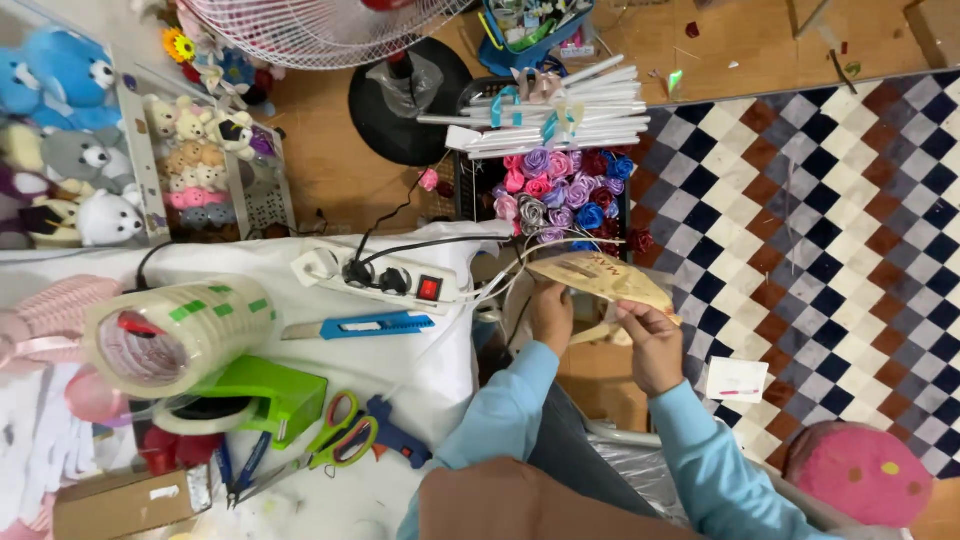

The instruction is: The person is working at a cluttered table, using scissors to cut a small piece of pink material from a card. They then handle a red artificial flower and a roll of tape, placing items into a small paper bag. The camera moves erratically throughout the process.

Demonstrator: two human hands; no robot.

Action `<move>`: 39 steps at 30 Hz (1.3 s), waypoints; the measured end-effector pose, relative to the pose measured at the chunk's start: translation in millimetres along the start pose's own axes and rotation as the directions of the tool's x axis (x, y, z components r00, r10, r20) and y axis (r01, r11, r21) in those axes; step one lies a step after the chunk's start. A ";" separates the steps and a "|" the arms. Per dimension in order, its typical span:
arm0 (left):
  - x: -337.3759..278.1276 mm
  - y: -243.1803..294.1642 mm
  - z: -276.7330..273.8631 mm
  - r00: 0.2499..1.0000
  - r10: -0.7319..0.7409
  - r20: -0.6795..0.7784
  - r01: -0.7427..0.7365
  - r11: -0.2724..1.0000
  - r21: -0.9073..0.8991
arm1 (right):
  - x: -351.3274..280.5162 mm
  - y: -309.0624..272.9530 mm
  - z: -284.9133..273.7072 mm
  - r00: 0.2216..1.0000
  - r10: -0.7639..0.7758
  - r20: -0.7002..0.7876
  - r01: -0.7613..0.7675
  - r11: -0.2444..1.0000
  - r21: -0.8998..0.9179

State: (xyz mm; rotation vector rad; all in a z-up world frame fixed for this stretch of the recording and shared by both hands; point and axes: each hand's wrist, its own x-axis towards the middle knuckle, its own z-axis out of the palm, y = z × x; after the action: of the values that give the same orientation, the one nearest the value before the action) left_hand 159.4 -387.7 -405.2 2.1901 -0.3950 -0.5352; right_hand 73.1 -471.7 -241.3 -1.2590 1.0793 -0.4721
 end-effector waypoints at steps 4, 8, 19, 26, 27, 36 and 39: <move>-31.8 101.2 -82.1 0.972 0.154 0.179 -0.159 0.987 0.015 | -26.6 -84.2 -11.3 0.992 -0.123 0.013 0.123 0.985 -0.119; -65.5 199.5 -147.7 0.821 0.473 0.320 -0.404 0.877 -0.260 | -39.9 -152.3 -52.5 0.926 -0.372 -0.059 0.367 0.927 -0.077; -107.2 308.7 -183.7 0.628 0.769 0.119 -0.778 0.624 0.071 | -129.3 -342.9 -103.9 0.852 -0.481 -0.206 0.482 0.875 -0.051; -146.4 317.6 -297.2 0.617 0.739 -0.272 -0.687 0.674 0.272 | -162.9 -401.9 -95.5 0.982 -0.160 0.098 0.135 0.965 0.223; -160.4 309.9 -320.2 0.635 0.695 -0.338 -0.620 0.719 0.314 | -161.8 -406.0 -84.2 0.966 -0.081 0.246 0.000 0.949 0.314; -303.0 228.5 -445.5 0.968 0.021 -0.248 -0.133 0.886 -0.444 | -162.0 -362.3 58.2 0.641 0.334 0.691 -0.484 0.875 0.026; -337.9 184.4 -429.6 0.861 -0.115 -0.496 0.010 0.978 -0.210 | -179.4 -352.2 117.2 0.535 0.414 0.737 -0.439 0.881 -0.176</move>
State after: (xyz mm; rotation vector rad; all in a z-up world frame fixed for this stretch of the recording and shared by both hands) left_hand 66.0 -67.1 65.2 2.0508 0.0174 -0.0131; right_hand 180.1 -372.4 144.3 -0.9489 0.5885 0.4249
